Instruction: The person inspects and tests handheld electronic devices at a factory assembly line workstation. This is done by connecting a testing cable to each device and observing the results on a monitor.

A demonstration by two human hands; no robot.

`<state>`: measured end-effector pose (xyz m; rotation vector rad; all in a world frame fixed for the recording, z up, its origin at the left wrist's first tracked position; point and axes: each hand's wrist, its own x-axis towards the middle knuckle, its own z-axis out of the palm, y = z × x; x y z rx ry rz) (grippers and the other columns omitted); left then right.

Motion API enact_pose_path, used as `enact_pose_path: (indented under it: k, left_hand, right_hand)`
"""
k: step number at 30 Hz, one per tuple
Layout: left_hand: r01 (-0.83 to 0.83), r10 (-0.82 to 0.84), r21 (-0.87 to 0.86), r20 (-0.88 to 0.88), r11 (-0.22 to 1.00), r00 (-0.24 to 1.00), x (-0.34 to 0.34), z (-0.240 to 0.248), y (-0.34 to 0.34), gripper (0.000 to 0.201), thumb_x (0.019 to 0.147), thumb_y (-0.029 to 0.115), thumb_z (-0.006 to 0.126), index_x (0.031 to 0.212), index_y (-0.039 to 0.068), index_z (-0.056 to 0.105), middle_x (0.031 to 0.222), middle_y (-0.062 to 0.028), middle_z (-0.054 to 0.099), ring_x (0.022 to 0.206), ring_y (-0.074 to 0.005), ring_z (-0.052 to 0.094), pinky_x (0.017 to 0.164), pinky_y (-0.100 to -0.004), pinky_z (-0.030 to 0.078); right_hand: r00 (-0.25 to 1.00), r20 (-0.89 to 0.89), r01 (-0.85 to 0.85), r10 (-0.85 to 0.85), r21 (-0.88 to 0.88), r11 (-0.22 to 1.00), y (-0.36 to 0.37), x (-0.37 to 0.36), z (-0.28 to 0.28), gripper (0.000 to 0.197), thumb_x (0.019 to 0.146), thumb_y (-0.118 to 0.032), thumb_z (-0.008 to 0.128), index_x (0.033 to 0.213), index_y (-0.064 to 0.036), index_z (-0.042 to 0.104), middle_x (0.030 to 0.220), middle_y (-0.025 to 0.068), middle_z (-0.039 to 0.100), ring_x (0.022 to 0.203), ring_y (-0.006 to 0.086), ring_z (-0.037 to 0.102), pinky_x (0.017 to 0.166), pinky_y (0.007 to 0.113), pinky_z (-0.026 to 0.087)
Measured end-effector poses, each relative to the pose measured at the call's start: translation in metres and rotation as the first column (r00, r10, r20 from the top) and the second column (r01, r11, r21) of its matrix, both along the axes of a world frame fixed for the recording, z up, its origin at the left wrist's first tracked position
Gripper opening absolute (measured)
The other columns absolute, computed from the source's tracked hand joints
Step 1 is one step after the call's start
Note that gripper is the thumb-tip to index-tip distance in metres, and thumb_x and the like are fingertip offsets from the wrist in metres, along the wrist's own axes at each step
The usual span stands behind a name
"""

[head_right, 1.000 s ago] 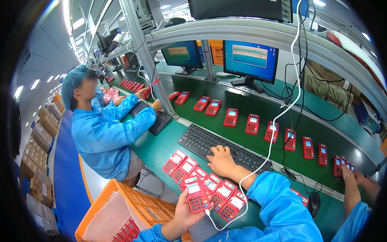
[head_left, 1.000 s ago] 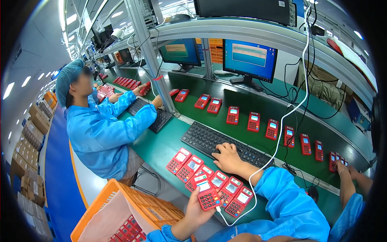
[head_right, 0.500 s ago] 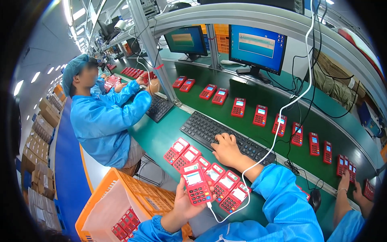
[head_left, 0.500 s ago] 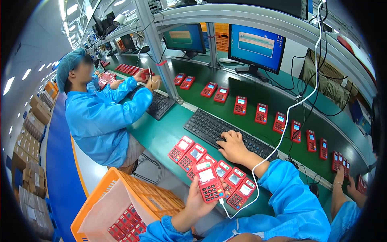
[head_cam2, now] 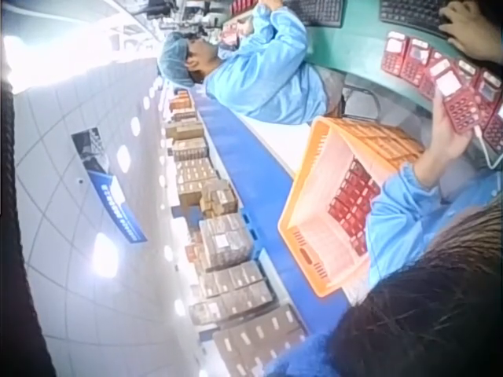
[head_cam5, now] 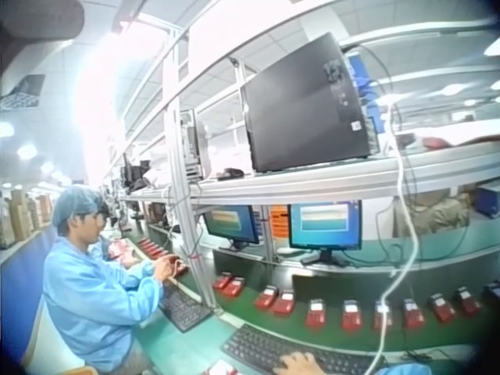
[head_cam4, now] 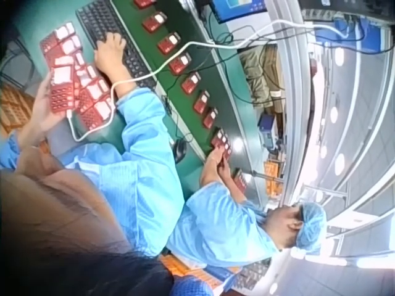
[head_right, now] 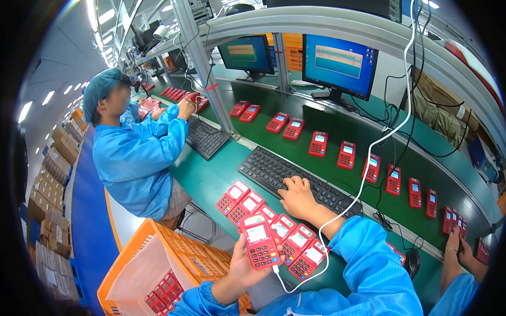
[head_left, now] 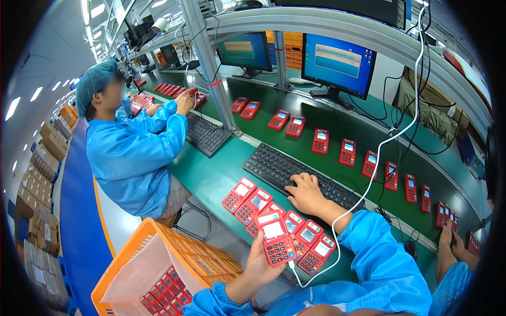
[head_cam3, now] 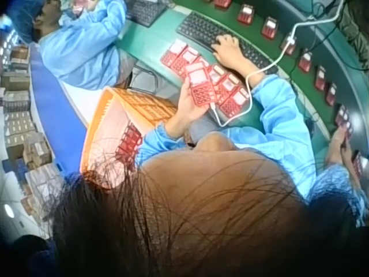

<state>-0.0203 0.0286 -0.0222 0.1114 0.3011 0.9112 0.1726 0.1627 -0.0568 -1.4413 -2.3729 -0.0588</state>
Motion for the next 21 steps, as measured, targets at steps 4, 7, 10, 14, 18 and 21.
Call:
enact_pose_path:
  k: [4,7,10,14,18,21]
  left_hand:
    - [0.0,-0.001,-0.01,-0.011,1.0,1.0,0.0012,0.0022,0.0025,0.063,0.091,0.054,0.036,0.126,0.003,0.044,0.116,-0.0162,0.054,0.106,-0.0289,0.054,0.091,-0.048,0.042]
    - [0.004,-0.004,-0.028,-0.026,1.0,1.0,0.0015,0.0038,0.0035,0.062,0.091,0.054,0.037,0.126,0.003,0.044,0.117,-0.0164,0.054,0.106,-0.0293,0.054,0.092,-0.0481,0.042]
    - [0.004,-0.005,-0.035,-0.036,0.999,0.999,0.0005,0.0008,0.0025,0.062,0.091,0.053,0.037,0.126,0.003,0.044,0.117,-0.0167,0.054,0.107,-0.0297,0.054,0.092,-0.0487,0.042]
    - [-0.002,0.002,-0.034,-0.011,0.999,1.0,0.0019,0.0023,0.0016,0.063,0.091,0.054,0.037,0.128,0.003,0.042,0.117,-0.0171,0.054,0.107,-0.03,0.054,0.093,-0.0492,0.042]
    - [-0.004,0.003,-0.018,-0.055,1.0,0.998,0.0039,0.0053,0.0018,0.064,0.09,0.056,0.036,0.128,0.004,0.042,0.117,-0.017,0.054,0.108,-0.03,0.054,0.092,-0.0496,0.041]
    - [-0.004,0.004,-0.013,0.001,1.0,1.0,0.0042,0.0024,0.0012,0.065,0.09,0.057,0.036,0.128,0.004,0.042,0.117,-0.0171,0.054,0.107,-0.03,0.054,0.092,-0.0502,0.041]
  right_hand:
    - [1.0,0.004,0.01,-0.01,-0.002,1.0,-0.0002,0.0019,0.0041,0.03,0.074,-0.022,0.066,0.102,-0.0114,0.067,0.115,0.0106,0.051,0.112,0.0284,0.04,0.093,0.043,0.028]
    - [1.0,-0.006,0.0,0.0,-0.007,1.0,0.0002,0.0026,0.007,0.03,0.074,-0.021,0.067,0.102,-0.0111,0.067,0.115,0.0106,0.051,0.112,0.0283,0.041,0.093,0.043,0.029]
    - [1.0,-0.011,0.001,-0.001,-0.001,1.0,0.0003,0.0012,0.0053,0.03,0.074,-0.021,0.067,0.102,-0.011,0.067,0.115,0.0105,0.051,0.112,0.028,0.041,0.093,0.043,0.029]
    - [1.0,-0.001,-0.012,0.012,0.009,1.0,0.0007,0.0026,0.0046,0.029,0.073,-0.022,0.066,0.101,-0.0112,0.067,0.115,0.0111,0.051,0.112,0.0278,0.04,0.092,0.044,0.029]
    - [1.0,0.002,-0.001,0.001,0.018,1.0,0.0008,0.0051,0.0044,0.03,0.073,-0.022,0.067,0.1,-0.0109,0.067,0.115,0.0109,0.051,0.112,0.0278,0.041,0.092,0.044,0.029]
    - [1.0,0.004,-0.001,0.001,0.008,1.0,-0.0006,0.004,0.007,0.029,0.073,-0.023,0.067,0.1,-0.0115,0.067,0.115,0.0107,0.051,0.111,0.0281,0.041,0.092,0.044,0.03]
